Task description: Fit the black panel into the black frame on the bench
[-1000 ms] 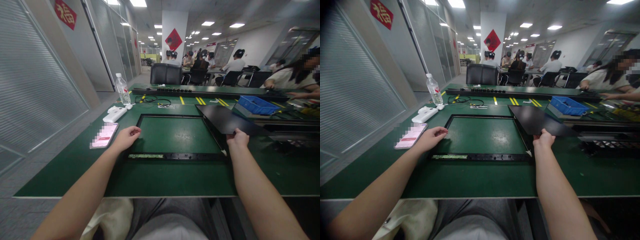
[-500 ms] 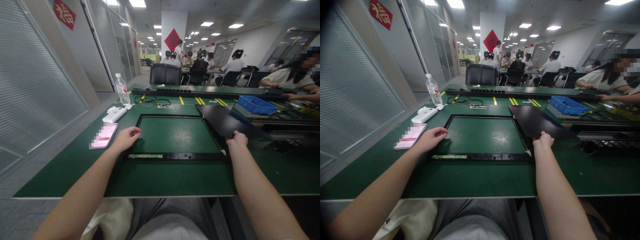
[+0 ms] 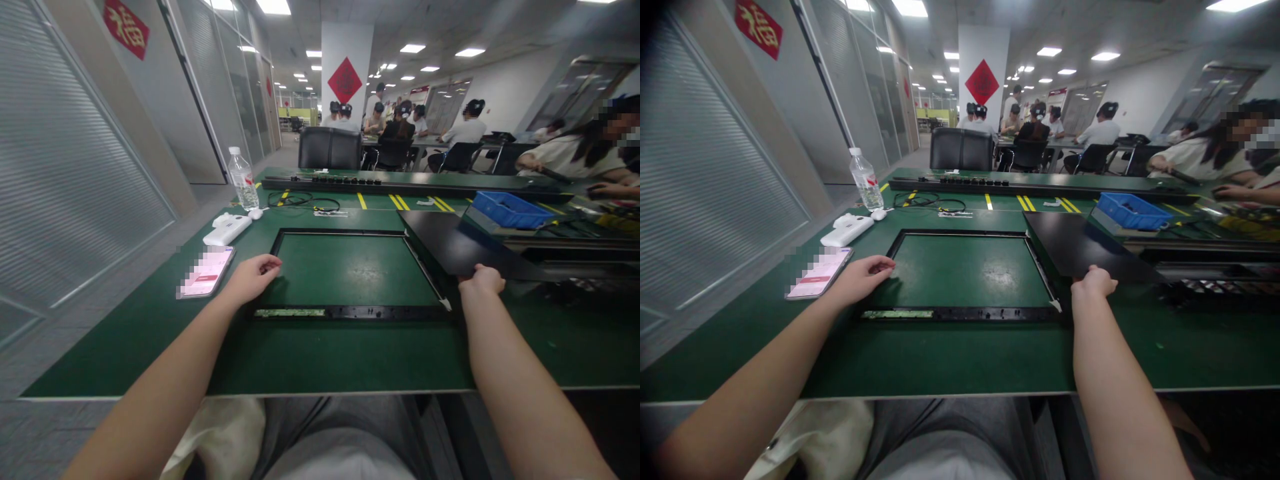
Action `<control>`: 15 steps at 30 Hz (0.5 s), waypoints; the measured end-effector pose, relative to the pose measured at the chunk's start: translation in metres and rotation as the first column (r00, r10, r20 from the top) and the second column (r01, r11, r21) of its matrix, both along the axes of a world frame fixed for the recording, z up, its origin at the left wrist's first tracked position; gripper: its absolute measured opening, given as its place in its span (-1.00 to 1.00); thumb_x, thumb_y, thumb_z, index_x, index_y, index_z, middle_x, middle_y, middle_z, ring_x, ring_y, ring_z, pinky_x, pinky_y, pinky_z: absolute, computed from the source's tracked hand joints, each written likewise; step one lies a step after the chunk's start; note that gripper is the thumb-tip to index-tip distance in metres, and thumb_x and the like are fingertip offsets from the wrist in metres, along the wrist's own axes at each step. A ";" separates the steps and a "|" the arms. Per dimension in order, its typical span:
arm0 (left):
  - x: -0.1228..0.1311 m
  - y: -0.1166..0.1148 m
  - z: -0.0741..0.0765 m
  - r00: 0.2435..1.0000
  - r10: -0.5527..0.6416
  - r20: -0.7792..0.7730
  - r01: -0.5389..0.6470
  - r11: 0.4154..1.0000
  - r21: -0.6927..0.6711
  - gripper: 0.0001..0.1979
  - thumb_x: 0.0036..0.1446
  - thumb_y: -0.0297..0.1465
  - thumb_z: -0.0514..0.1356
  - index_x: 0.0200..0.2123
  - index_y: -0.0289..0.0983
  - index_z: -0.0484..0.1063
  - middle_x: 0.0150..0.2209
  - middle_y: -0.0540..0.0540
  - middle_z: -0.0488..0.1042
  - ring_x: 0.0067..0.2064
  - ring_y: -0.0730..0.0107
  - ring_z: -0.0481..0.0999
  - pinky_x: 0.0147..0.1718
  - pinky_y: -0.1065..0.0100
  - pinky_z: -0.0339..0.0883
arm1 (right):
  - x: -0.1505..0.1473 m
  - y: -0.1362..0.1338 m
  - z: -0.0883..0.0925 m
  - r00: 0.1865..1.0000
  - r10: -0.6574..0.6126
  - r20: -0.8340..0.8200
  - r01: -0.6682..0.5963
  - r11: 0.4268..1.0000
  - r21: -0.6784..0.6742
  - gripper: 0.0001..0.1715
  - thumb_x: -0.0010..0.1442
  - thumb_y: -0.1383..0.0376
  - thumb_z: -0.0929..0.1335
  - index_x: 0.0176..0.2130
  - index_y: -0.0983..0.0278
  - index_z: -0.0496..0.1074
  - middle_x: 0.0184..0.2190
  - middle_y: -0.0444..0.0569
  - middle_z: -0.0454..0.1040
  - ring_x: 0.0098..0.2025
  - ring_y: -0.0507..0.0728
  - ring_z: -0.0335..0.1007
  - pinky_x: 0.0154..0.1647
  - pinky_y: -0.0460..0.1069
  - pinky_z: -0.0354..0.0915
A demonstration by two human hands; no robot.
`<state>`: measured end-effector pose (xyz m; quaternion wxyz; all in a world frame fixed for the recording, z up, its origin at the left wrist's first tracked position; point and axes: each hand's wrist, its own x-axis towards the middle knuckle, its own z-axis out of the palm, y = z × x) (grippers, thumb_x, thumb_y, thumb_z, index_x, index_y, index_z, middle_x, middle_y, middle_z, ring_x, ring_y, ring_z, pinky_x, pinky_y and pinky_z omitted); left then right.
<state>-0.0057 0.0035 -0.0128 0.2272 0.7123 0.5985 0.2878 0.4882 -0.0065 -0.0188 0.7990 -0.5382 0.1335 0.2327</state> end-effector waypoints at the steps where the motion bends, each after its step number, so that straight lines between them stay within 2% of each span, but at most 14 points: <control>1: 0.000 0.000 0.000 1.000 -0.001 0.001 0.001 1.000 0.000 -0.64 0.03 -0.14 0.20 -0.19 -0.22 0.59 -0.20 -0.16 0.68 -0.17 0.08 0.62 -0.07 0.18 0.48 | 0.001 0.000 -0.001 1.000 0.008 -0.001 -0.008 1.000 -0.007 -0.26 0.03 0.69 0.23 0.10 0.12 0.24 0.12 -0.11 0.39 -0.06 -0.02 0.48 -0.08 0.05 0.55; 6: 0.001 -0.001 -0.001 1.000 0.004 0.003 -0.004 1.000 0.009 -0.66 0.02 -0.13 0.21 -0.22 -0.19 0.59 -0.21 -0.14 0.68 -0.17 0.07 0.62 -0.06 0.16 0.48 | 0.005 0.000 -0.004 0.998 0.058 0.002 -0.058 0.998 -0.027 -0.37 0.08 0.67 0.27 0.03 0.13 0.27 0.12 -0.12 0.39 -0.03 0.01 0.49 -0.08 0.07 0.54; 11: 0.001 -0.001 -0.001 1.000 0.001 -0.013 -0.001 1.000 0.001 -0.65 0.03 -0.14 0.20 -0.20 -0.21 0.59 -0.17 -0.15 0.68 -0.13 0.07 0.63 -0.03 0.17 0.48 | 0.011 0.004 -0.007 0.995 0.104 -0.009 -0.104 0.995 -0.009 -0.50 0.08 0.67 0.29 -0.09 0.19 0.32 0.00 -0.13 0.45 -0.10 0.01 0.51 -0.11 0.07 0.52; 15: 0.001 -0.002 0.001 1.000 -0.001 -0.022 0.001 1.000 -0.001 -0.67 0.03 -0.15 0.21 -0.21 -0.20 0.59 -0.17 -0.14 0.69 -0.13 0.06 0.63 -0.02 0.15 0.48 | 0.018 0.008 -0.011 0.990 0.138 -0.037 -0.136 0.989 0.051 -0.61 0.09 0.64 0.26 -0.18 0.23 0.34 -0.09 -0.11 0.47 -0.18 0.01 0.51 -0.21 0.07 0.49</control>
